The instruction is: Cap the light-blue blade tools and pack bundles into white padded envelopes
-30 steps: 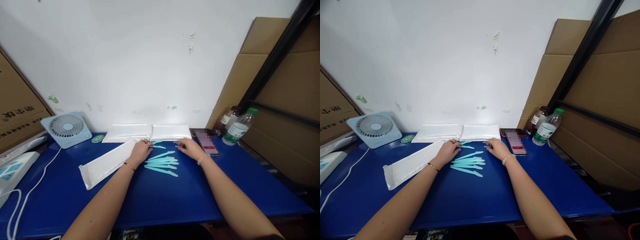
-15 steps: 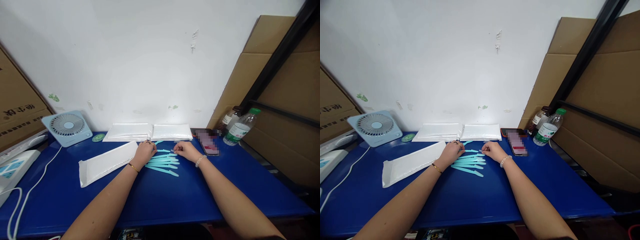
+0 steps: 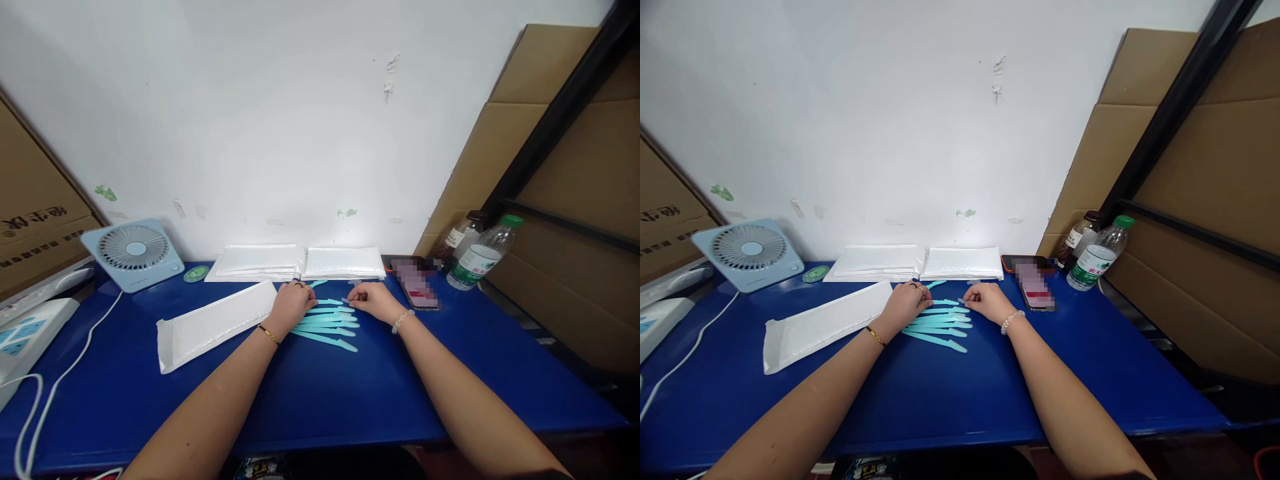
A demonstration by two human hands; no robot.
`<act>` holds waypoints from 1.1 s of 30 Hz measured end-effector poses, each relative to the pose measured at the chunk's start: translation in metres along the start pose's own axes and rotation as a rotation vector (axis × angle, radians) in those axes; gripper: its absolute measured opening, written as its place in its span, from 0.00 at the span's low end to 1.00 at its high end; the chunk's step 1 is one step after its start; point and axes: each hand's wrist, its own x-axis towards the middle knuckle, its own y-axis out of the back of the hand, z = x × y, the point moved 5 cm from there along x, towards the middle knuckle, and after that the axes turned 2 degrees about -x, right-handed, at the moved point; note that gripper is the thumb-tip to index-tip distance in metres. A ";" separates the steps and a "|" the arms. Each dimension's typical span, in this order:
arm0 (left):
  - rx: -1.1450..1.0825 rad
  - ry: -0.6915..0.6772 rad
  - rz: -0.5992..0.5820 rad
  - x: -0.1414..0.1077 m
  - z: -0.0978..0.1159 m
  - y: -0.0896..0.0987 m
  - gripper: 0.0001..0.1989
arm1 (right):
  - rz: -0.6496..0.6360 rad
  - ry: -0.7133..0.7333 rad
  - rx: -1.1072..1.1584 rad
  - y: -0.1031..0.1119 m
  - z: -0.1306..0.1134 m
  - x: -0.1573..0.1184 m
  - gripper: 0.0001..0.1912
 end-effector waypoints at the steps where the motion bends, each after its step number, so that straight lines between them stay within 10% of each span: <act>1: -0.001 0.003 0.004 0.000 -0.002 0.000 0.08 | -0.002 -0.013 0.009 0.001 0.002 0.000 0.06; 33: -0.100 -0.060 0.018 0.001 -0.001 -0.002 0.07 | 0.084 0.197 -0.119 -0.016 -0.018 0.007 0.06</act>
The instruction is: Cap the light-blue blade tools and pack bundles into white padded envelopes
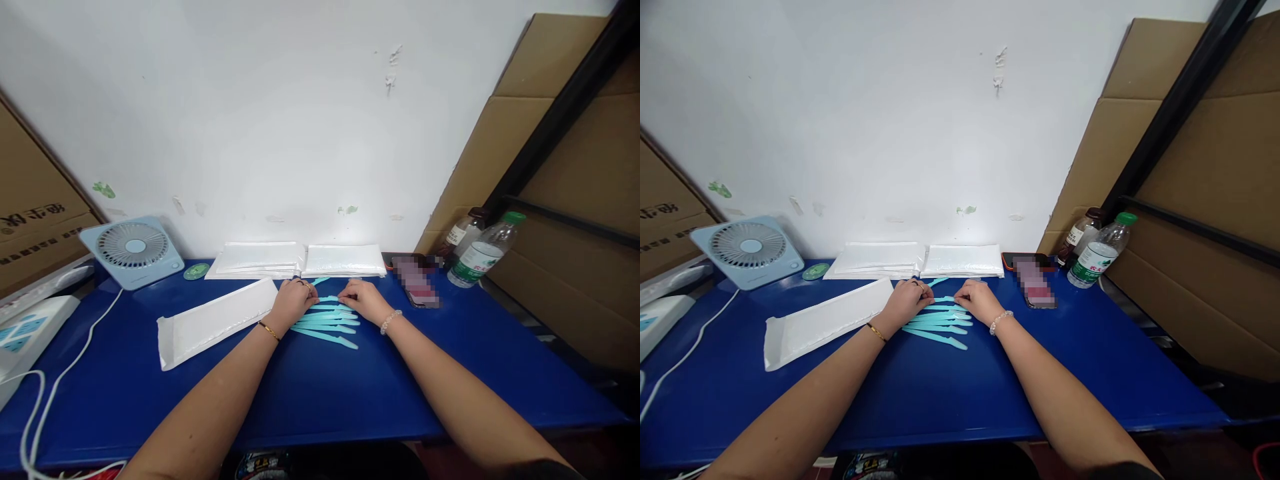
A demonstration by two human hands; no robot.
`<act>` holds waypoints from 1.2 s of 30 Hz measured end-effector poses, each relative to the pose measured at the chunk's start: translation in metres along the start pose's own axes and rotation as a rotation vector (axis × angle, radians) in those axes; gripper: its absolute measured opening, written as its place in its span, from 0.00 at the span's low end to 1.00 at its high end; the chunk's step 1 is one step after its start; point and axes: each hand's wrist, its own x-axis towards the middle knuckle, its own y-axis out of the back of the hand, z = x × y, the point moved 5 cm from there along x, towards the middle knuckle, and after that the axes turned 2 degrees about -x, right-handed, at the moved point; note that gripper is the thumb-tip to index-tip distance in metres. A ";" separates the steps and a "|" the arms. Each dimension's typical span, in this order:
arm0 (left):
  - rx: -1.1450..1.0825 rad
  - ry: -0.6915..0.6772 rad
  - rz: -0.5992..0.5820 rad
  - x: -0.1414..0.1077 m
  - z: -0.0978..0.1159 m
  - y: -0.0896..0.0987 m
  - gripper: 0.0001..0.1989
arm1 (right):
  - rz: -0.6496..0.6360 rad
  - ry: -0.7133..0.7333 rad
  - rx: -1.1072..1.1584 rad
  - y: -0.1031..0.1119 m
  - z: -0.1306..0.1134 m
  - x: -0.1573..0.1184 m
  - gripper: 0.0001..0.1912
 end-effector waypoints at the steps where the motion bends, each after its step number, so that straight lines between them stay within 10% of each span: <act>1: 0.000 0.000 0.012 -0.001 -0.001 0.001 0.08 | 0.010 0.007 -0.009 0.003 0.002 0.000 0.07; 7: 0.055 0.155 0.132 -0.003 -0.021 0.016 0.14 | 0.267 -0.139 -0.200 0.042 0.044 -0.007 0.10; 19: -0.095 0.060 -0.045 -0.005 -0.014 0.007 0.05 | 0.046 -0.194 -0.487 0.025 0.030 -0.004 0.04; 36: -0.508 0.200 0.028 -0.007 -0.026 0.005 0.10 | 0.232 -0.368 0.701 0.019 0.029 -0.007 0.19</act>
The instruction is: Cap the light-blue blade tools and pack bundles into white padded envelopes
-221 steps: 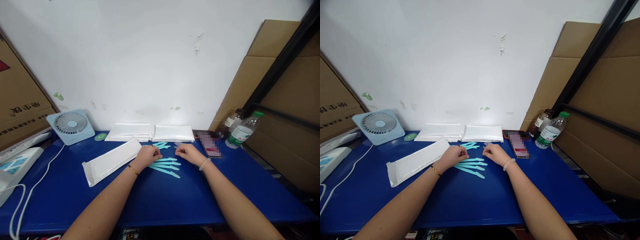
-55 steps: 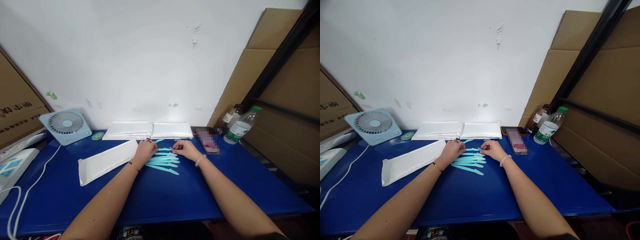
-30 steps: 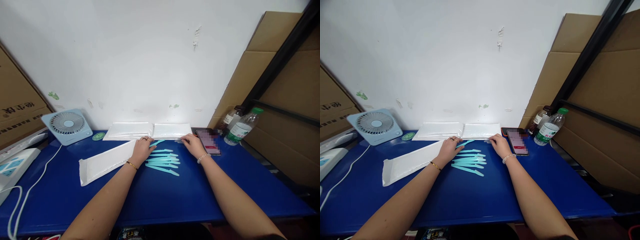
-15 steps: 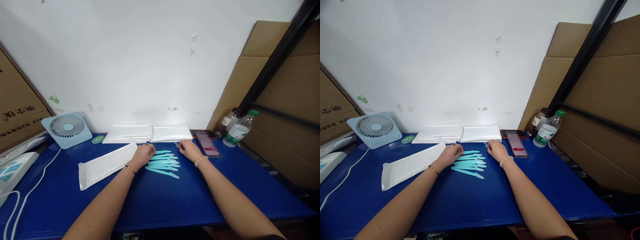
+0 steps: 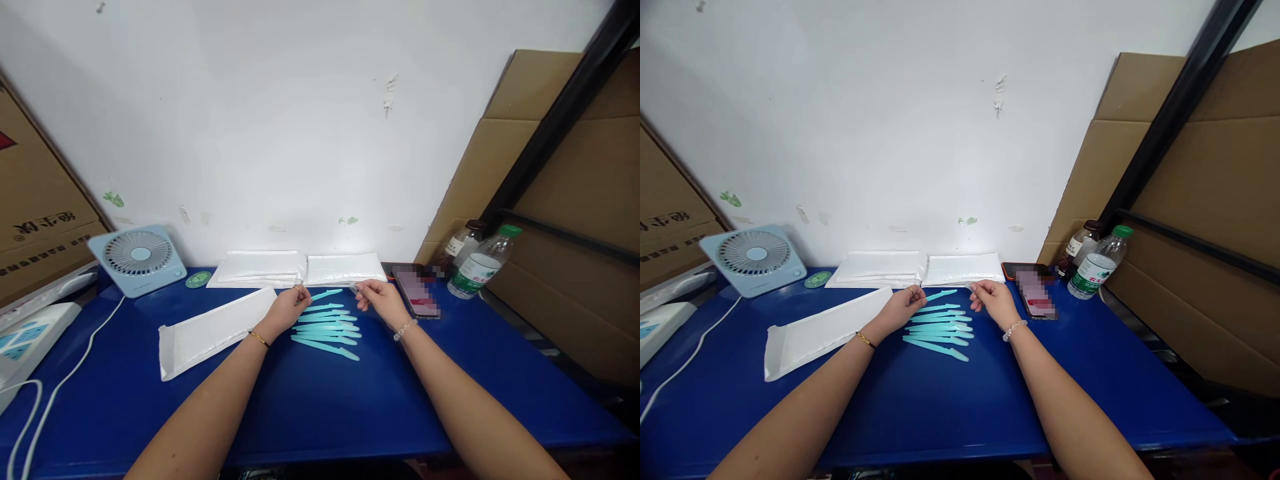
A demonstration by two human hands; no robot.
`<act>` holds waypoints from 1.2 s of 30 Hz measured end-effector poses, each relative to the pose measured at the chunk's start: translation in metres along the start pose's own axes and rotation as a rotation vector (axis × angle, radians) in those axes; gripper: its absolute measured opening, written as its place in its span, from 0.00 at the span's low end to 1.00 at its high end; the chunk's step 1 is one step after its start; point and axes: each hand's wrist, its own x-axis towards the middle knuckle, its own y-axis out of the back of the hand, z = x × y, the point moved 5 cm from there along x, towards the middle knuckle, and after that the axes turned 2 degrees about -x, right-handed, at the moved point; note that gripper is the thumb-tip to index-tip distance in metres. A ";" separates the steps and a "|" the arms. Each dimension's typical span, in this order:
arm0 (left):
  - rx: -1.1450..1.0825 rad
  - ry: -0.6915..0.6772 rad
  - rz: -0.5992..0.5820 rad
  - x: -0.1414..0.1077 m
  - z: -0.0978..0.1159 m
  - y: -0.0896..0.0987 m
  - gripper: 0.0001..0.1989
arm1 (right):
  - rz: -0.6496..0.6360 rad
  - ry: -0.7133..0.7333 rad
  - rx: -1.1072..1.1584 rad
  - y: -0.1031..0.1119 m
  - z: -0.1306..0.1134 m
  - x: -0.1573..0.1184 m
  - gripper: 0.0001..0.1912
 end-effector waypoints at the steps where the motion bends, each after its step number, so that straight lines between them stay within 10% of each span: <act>1: 0.000 -0.002 -0.004 0.000 0.001 -0.001 0.10 | -0.004 -0.001 0.045 -0.002 -0.002 -0.001 0.19; 14: 0.038 -0.041 -0.044 -0.002 0.013 -0.006 0.10 | -0.214 -0.013 0.073 -0.035 -0.006 -0.007 0.19; 22: 0.257 -0.011 0.090 0.002 0.001 0.008 0.10 | 0.121 0.270 -0.789 0.011 -0.010 0.004 0.10; 26: 0.404 -0.097 0.110 -0.001 0.011 0.010 0.12 | 0.039 0.254 -1.051 0.002 -0.001 0.010 0.09; 36: 0.444 -0.046 -0.065 -0.002 0.017 -0.004 0.06 | -0.009 0.226 -1.140 -0.015 -0.008 0.003 0.07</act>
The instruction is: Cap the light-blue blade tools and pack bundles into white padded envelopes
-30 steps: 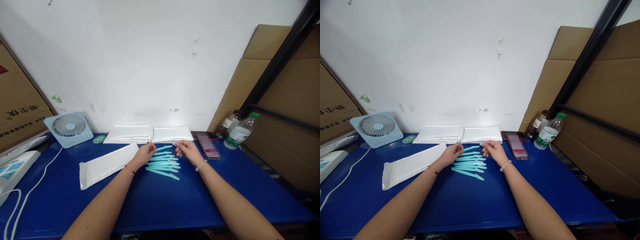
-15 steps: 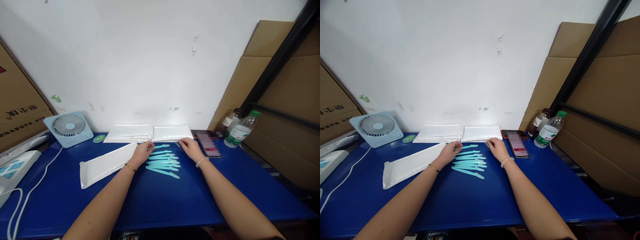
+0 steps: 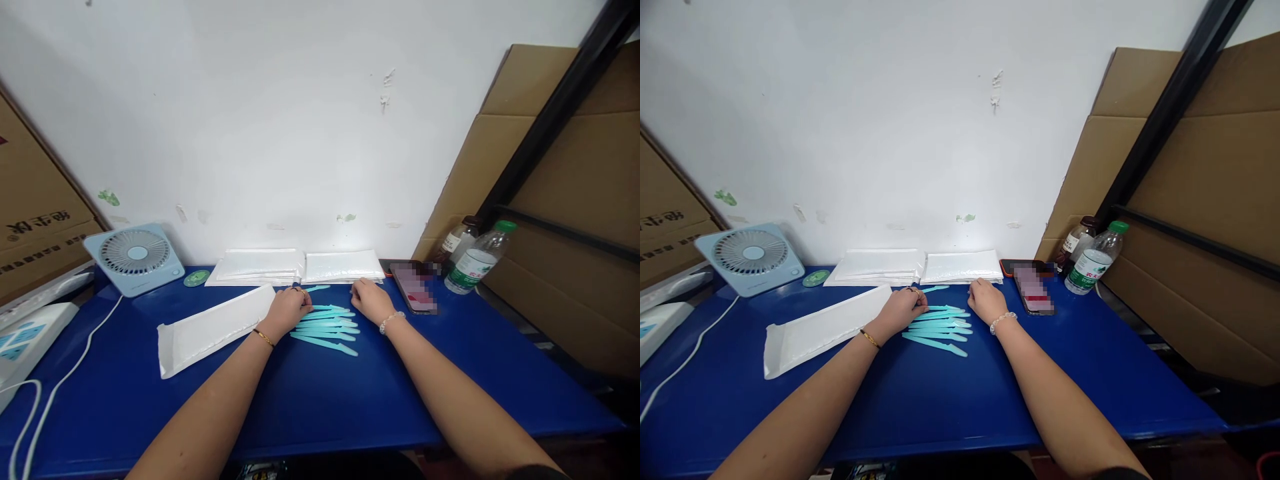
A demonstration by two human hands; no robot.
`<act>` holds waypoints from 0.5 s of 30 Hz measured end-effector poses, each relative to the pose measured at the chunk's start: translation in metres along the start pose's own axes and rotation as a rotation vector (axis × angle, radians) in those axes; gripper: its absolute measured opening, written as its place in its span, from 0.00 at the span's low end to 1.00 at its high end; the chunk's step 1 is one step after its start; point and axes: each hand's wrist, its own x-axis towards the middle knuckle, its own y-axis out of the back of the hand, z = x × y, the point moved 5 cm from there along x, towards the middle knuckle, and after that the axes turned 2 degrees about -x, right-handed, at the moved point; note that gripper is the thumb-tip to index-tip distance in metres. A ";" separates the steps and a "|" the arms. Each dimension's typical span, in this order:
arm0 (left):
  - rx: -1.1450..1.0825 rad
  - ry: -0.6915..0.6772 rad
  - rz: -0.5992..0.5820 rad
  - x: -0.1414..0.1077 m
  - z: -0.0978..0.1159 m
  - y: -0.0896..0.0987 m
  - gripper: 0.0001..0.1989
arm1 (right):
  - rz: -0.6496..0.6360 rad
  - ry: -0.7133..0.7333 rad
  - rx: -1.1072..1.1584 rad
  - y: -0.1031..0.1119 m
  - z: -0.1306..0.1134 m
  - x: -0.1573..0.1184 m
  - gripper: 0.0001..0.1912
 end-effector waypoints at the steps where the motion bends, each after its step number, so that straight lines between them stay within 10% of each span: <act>1: -0.024 0.007 -0.004 0.000 -0.001 0.000 0.06 | -0.009 -0.002 0.114 0.000 0.003 -0.001 0.07; 6: -0.160 0.068 0.004 0.000 -0.010 -0.001 0.09 | -0.092 0.059 0.607 -0.001 0.011 -0.006 0.12; 15: -0.180 0.068 0.015 0.002 -0.010 -0.003 0.09 | -0.102 0.039 0.682 -0.003 0.004 -0.009 0.12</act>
